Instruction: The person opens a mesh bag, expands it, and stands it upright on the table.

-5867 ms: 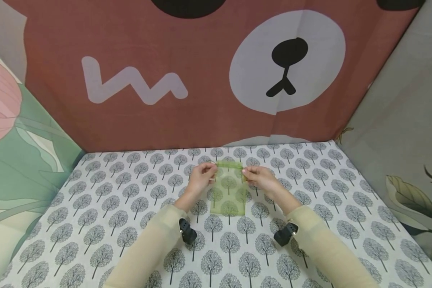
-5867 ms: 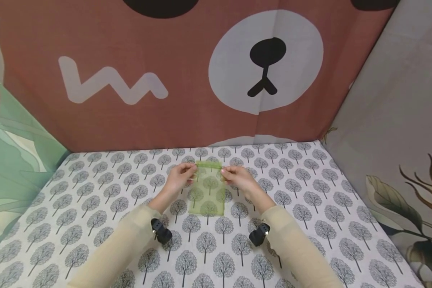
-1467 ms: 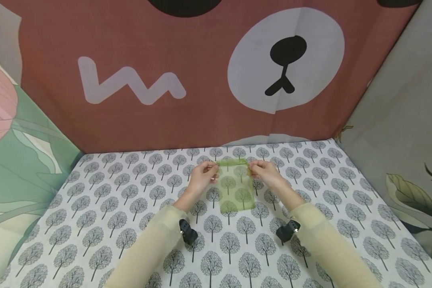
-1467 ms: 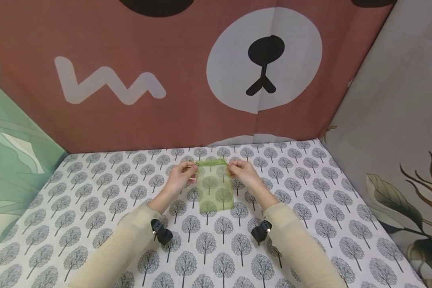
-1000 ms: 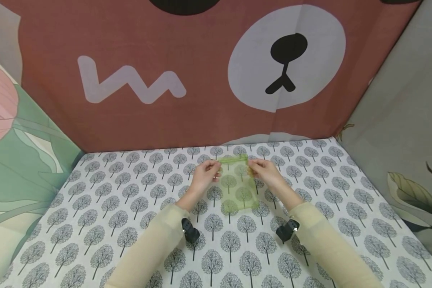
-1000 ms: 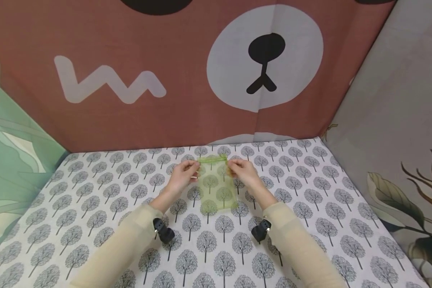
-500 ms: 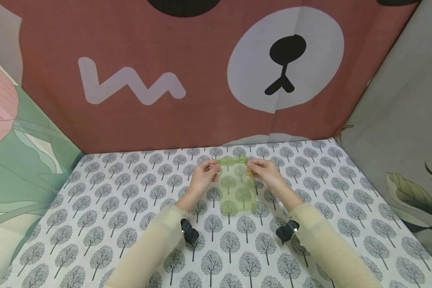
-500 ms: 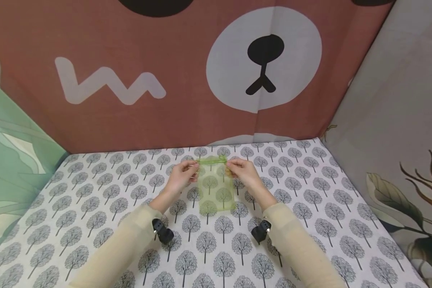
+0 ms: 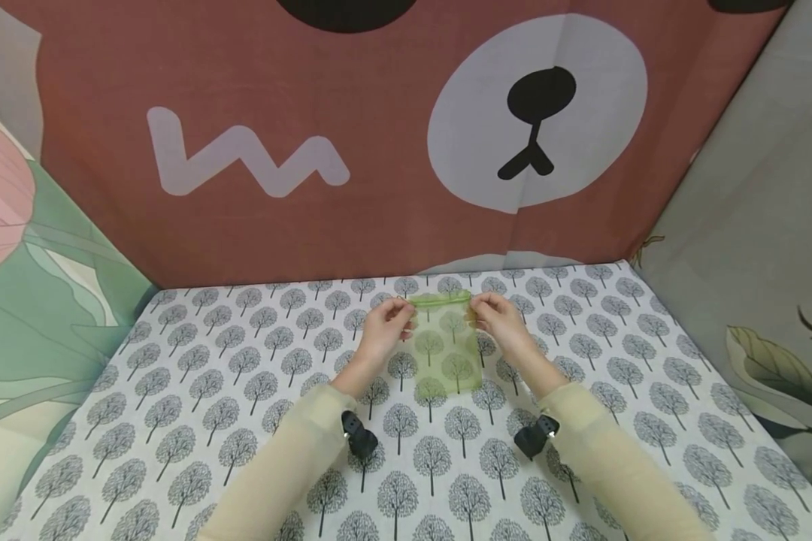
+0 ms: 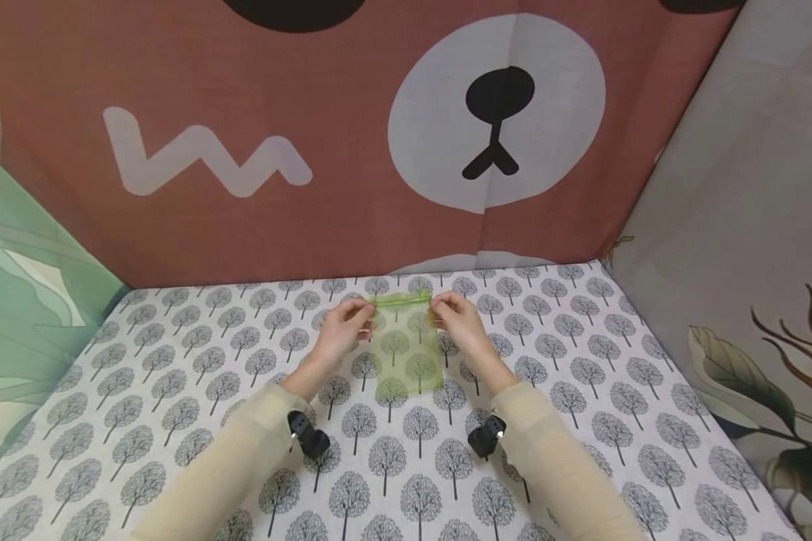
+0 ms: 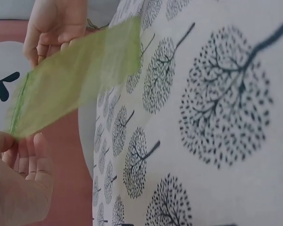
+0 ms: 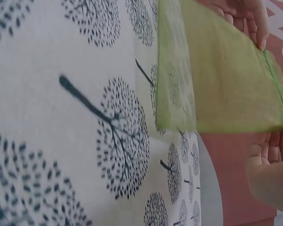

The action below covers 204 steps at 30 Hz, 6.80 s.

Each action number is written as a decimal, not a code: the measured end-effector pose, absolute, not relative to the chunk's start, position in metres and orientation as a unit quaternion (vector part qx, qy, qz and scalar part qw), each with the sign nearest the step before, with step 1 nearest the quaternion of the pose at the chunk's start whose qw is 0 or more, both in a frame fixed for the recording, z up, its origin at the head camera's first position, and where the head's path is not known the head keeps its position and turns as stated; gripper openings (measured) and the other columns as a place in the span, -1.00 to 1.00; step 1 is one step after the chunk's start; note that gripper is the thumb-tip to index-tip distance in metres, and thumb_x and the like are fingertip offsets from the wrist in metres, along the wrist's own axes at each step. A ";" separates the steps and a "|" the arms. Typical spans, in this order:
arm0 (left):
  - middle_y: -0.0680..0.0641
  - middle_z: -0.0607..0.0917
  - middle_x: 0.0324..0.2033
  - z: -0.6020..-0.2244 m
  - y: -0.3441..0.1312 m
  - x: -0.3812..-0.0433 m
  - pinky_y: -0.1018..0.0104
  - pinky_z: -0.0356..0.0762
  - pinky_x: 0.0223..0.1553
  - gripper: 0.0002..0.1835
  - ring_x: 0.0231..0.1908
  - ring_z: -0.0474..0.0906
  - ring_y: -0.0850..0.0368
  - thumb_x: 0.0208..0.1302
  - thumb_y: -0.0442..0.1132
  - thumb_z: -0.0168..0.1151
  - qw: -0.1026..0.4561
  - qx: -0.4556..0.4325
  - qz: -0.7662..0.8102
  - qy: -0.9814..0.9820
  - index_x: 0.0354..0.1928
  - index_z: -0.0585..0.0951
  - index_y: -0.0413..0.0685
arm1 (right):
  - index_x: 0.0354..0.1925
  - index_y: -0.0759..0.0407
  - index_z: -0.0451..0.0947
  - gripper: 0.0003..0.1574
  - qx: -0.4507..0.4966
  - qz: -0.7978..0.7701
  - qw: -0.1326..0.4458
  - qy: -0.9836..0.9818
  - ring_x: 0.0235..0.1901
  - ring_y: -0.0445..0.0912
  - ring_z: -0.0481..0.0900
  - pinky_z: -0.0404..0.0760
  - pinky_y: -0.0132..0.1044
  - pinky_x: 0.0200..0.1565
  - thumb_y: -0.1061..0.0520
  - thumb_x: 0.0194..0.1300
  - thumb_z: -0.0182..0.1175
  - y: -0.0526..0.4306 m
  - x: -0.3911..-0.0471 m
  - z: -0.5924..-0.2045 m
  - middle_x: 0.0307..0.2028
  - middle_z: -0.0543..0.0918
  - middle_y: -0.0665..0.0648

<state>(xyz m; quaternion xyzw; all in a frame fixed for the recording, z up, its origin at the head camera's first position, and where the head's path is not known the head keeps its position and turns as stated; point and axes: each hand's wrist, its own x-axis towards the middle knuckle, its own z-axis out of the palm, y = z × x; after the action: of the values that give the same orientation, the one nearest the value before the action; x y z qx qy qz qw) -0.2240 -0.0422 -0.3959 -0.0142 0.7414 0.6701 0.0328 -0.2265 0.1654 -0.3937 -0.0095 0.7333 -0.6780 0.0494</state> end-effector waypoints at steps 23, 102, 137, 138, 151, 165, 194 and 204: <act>-0.31 0.60 0.01 -0.399 -0.052 -0.220 0.25 0.69 -0.01 -0.65 -0.17 0.62 0.04 0.34 -0.26 0.14 0.207 0.032 0.638 0.741 0.10 0.49 -0.31 | 0.07 0.45 0.29 -0.65 0.002 -0.706 0.054 0.706 -0.36 -0.36 0.65 0.67 -0.53 -0.10 0.19 0.48 -0.11 0.167 -0.228 -0.393 -0.43 0.65 -0.21; -0.29 0.66 0.00 -0.392 -0.044 -0.218 0.33 0.71 -0.08 -0.53 -0.08 0.66 -0.16 0.30 -0.32 0.18 0.034 0.060 0.655 0.753 0.25 0.43 -0.09 | 0.12 0.45 0.42 -0.57 -0.015 -0.634 0.095 0.767 -0.42 -0.30 0.61 0.69 -0.53 -0.25 0.21 0.38 0.07 0.161 -0.222 -0.394 -0.39 0.66 -0.05; -0.37 0.71 -0.33 -0.401 -0.040 -0.218 0.07 0.74 -0.25 -0.72 -0.46 0.70 -0.05 0.21 -0.37 0.26 0.044 0.035 0.635 0.771 -0.05 0.54 -0.32 | 0.11 0.37 0.45 -0.55 -0.010 -0.613 0.073 0.786 -0.48 -0.29 0.58 0.72 -0.32 -0.18 0.17 0.32 0.16 0.153 -0.218 -0.396 -0.48 0.66 -0.10; -0.36 0.71 -0.35 -0.401 -0.040 -0.218 0.08 0.75 -0.26 -0.74 -0.47 0.69 -0.04 0.22 -0.37 0.25 0.041 0.038 0.632 0.773 -0.06 0.54 -0.31 | 0.11 0.38 0.45 -0.56 -0.011 -0.608 0.072 0.791 -0.48 -0.29 0.57 0.72 -0.32 -0.19 0.17 0.32 0.16 0.152 -0.218 -0.396 -0.48 0.65 -0.10; -0.32 0.73 -0.37 -0.400 -0.039 -0.218 0.23 0.76 -0.34 -0.70 -0.39 0.71 -0.15 0.31 -0.24 0.18 0.037 0.058 0.602 0.796 0.00 0.57 -0.29 | 0.02 0.39 0.48 -0.66 -0.038 -0.553 0.030 0.832 -0.64 -0.27 0.41 0.41 -0.54 -0.63 0.22 0.35 0.09 0.147 -0.218 -0.394 -0.58 0.59 0.10; -0.23 0.72 -0.11 -0.395 -0.040 -0.218 0.40 0.72 -0.20 -0.65 -0.24 0.72 0.01 0.18 -0.33 0.29 0.059 0.021 0.613 0.787 0.03 0.59 -0.23 | 0.18 0.28 0.43 -0.48 -0.032 -0.599 0.064 0.797 -0.18 0.07 0.69 0.68 -0.06 0.03 0.18 0.28 0.22 0.154 -0.222 -0.398 -0.04 0.65 0.35; -0.27 0.73 -0.46 -0.406 -0.035 -0.218 0.32 0.72 -0.46 -0.79 -0.52 0.68 -0.02 0.25 -0.38 0.20 -0.043 0.061 0.579 0.812 -0.09 0.60 -0.27 | -0.06 0.29 0.56 -0.72 -0.031 -0.532 -0.041 0.845 -0.71 -0.23 0.35 0.29 -0.54 -0.72 0.17 0.31 0.16 0.138 -0.216 -0.396 -0.65 0.51 0.09; -0.27 0.73 -0.18 -0.403 -0.043 -0.219 0.44 0.72 -0.29 -0.70 -0.28 0.72 -0.07 0.22 -0.29 0.26 0.001 0.057 0.598 0.800 -0.04 0.60 -0.28 | 0.21 0.24 0.43 -0.47 -0.020 -0.568 0.038 0.822 -0.08 0.25 0.62 0.68 -0.01 0.03 0.05 0.34 0.14 0.145 -0.216 -0.391 -0.01 0.61 0.35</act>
<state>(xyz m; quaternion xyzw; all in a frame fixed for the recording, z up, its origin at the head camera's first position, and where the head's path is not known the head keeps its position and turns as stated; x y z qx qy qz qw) -0.2195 -0.0425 -0.4026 0.0574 0.7998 0.5976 0.0012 -0.2162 0.1448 -0.3907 -0.0202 0.8222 -0.5676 0.0383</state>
